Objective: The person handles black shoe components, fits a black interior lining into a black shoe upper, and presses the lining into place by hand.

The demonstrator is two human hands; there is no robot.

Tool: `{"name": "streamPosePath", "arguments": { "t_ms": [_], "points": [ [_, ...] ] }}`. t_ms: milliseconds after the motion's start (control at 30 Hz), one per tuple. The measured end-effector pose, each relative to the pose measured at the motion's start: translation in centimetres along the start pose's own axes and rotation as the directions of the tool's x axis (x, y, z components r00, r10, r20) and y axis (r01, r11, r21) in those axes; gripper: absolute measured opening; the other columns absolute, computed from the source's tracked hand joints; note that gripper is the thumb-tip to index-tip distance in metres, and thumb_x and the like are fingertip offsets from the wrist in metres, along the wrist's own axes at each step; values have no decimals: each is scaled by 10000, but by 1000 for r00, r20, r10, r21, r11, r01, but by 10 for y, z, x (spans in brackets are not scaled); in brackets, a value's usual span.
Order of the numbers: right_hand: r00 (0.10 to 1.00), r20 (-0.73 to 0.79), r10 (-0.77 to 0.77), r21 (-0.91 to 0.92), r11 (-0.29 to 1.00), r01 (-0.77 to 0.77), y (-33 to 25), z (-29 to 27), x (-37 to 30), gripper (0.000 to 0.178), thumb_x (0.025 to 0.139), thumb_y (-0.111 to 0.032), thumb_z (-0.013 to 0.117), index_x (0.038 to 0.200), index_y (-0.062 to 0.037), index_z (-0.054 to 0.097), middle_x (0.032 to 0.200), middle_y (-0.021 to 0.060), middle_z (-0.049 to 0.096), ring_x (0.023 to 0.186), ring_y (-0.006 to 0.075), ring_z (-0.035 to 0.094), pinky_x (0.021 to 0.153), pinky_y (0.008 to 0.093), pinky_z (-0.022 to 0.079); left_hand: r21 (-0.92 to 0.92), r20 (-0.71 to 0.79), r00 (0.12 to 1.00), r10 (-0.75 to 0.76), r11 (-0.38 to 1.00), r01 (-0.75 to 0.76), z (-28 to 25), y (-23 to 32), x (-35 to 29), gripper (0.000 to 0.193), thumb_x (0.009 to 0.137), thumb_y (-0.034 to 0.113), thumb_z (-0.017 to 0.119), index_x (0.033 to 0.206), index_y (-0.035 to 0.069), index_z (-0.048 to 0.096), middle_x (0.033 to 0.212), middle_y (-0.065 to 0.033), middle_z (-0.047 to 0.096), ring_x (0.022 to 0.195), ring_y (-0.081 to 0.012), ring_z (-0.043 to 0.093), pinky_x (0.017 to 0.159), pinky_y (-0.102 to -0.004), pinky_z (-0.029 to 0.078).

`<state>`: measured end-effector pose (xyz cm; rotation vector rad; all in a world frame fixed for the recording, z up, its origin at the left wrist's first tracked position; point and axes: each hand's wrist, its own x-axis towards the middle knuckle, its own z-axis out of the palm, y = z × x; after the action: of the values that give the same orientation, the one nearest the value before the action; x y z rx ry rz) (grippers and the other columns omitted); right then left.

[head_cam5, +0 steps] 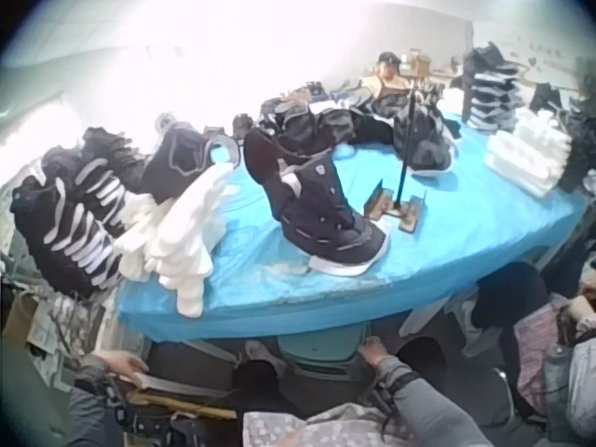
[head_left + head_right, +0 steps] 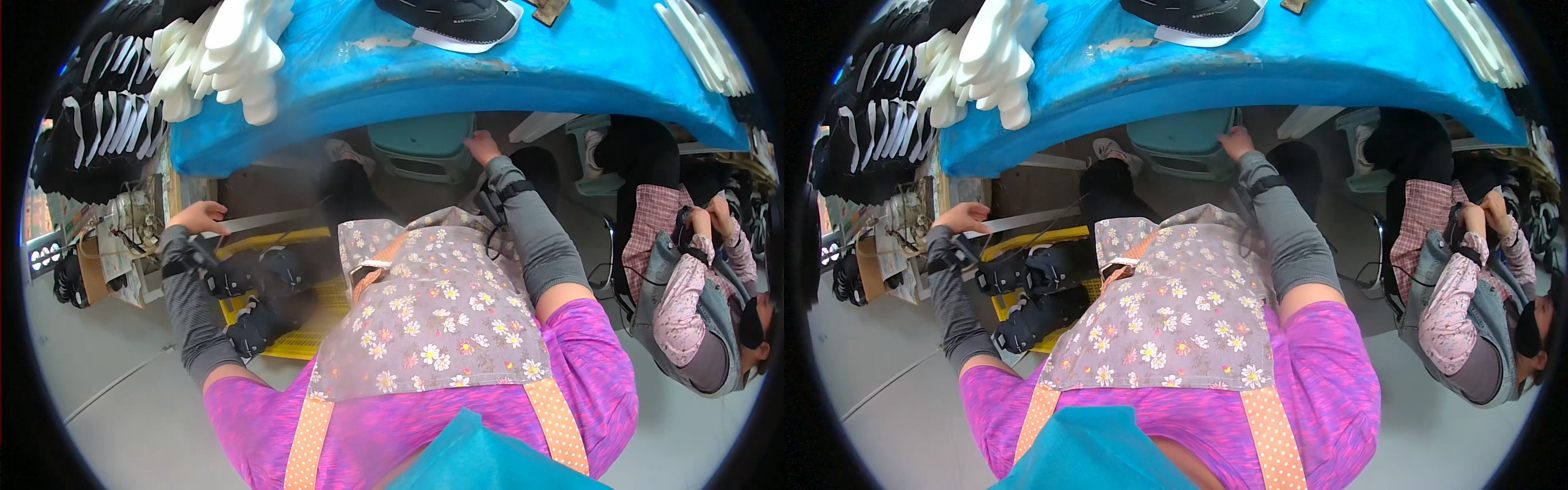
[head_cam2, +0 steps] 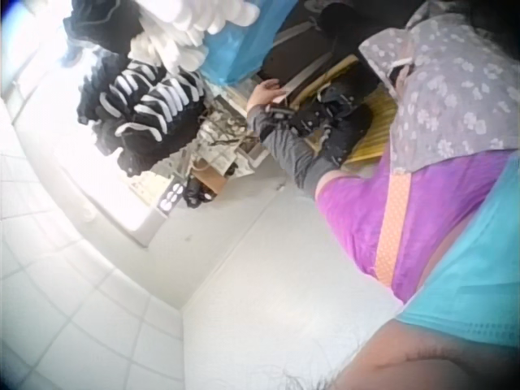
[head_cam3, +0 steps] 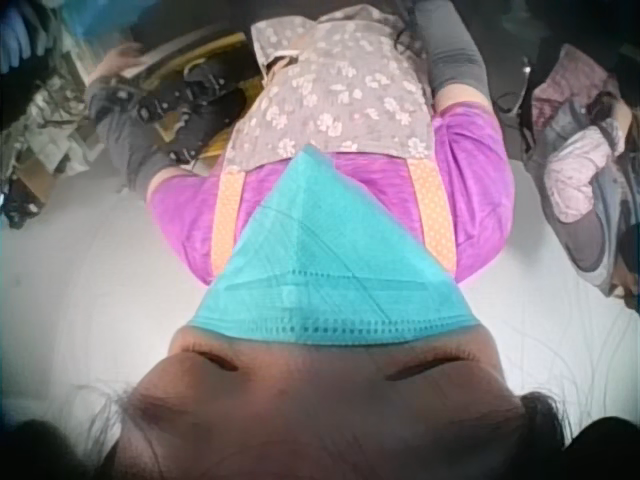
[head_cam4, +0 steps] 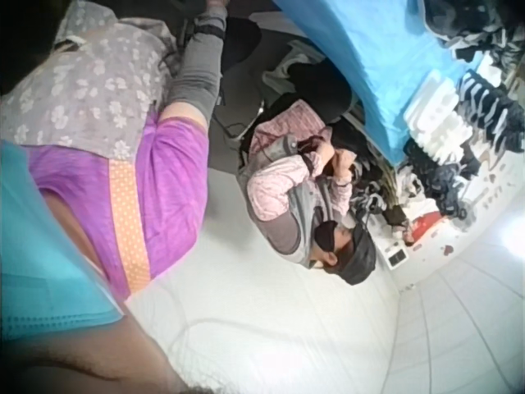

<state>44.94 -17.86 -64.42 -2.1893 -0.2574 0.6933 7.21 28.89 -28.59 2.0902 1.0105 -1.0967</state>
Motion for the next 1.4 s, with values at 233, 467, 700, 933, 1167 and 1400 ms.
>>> {"name": "streamPosePath", "arguments": {
  "t_ms": [233,467,700,933,1167,1400],
  "points": [
    [997,-28,75,-45,996,-77,-7,25,24,1066,758,-499,733,1492,0,142,1472,242,330,1296,383,426,1071,424,378,-306,23,927,375,885,-350,-16,48,-4,522,901,205,652,1359,38,467,1299,-129,573,1194,-205,538,1010,-343,429],
    [992,61,112,-66,992,-107,-20,27,28,1012,808,-323,742,1511,-38,72,1452,231,365,1273,388,445,1021,450,439,-508,-344,820,457,644,-572,145,166,219,505,917,307,641,1332,47,516,1276,-115,576,1145,-185,535,940,-318,446],
    [995,29,97,62,993,-99,-22,48,17,954,800,-223,755,1512,-65,139,1404,231,436,1254,368,473,1008,438,434,2,-377,771,513,833,-553,188,208,363,834,905,452,592,1520,96,156,1540,-188,214,1294,-341,408,1046,-442,367],
    [976,92,197,540,814,-215,1,25,-33,818,808,-168,709,1473,-38,252,1343,167,497,1218,289,485,1009,394,399,-818,-337,908,249,401,-413,268,221,289,923,863,510,627,1433,-103,237,1406,-248,412,1288,-329,420,1053,-374,332],
    [908,320,272,219,911,-350,6,-22,-106,609,786,-216,642,1303,47,455,1235,170,543,1119,270,519,926,369,426,-863,-66,987,146,488,-129,302,220,182,982,799,609,642,1340,-148,328,1301,-247,509,1207,-296,503,1012,-337,374],
    [805,457,379,-25,910,-414,3,-37,-139,505,820,-296,613,1182,52,559,1048,159,594,911,269,573,775,390,484,-501,-66,922,382,787,-361,316,211,182,967,821,559,650,1354,-167,299,1366,-280,444,1261,-340,457,1034,-352,379]
  ]
}}
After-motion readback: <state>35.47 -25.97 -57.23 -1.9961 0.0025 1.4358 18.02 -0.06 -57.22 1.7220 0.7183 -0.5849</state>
